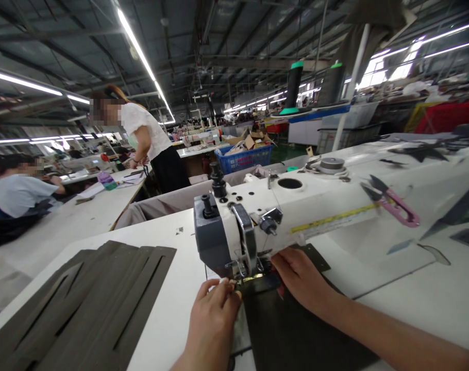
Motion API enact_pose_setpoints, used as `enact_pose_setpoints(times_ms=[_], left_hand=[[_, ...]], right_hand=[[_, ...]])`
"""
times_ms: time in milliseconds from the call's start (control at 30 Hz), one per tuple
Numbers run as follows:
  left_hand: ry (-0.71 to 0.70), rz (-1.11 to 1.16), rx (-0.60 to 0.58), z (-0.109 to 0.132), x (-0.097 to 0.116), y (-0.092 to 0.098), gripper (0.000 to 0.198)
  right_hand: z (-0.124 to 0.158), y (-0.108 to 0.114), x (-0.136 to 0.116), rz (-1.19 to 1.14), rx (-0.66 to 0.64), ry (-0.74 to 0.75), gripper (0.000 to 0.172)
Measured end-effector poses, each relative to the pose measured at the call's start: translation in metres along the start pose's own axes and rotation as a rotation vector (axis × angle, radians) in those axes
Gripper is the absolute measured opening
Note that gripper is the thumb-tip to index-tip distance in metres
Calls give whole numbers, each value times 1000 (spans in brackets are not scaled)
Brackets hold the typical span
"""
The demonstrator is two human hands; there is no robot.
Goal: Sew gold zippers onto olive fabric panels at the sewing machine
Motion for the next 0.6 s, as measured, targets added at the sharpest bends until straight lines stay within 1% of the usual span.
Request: enact_pose_setpoints(times_ms=[167, 367, 600], left_hand=[[-4, 4, -1, -2, 1, 1, 21], [-31, -22, 22, -4, 5, 6, 25], [-46, -21, 4, -6, 10, 10, 27]], right_hand=[[0, -2, 2, -14, -8, -8, 32], [1, -3, 1, -8, -17, 25, 35], [1, -2, -5, -20, -16, 42, 35]])
Point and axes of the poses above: each hand's wrist, its own z-axis away from the middle knuckle, its own y-axis out of the back of the hand, x = y × z, the point moved 10 cm from there along -z, towards the middle knuckle, and after that the axes turned 7 degrees about -y, right-handed, at the moved point
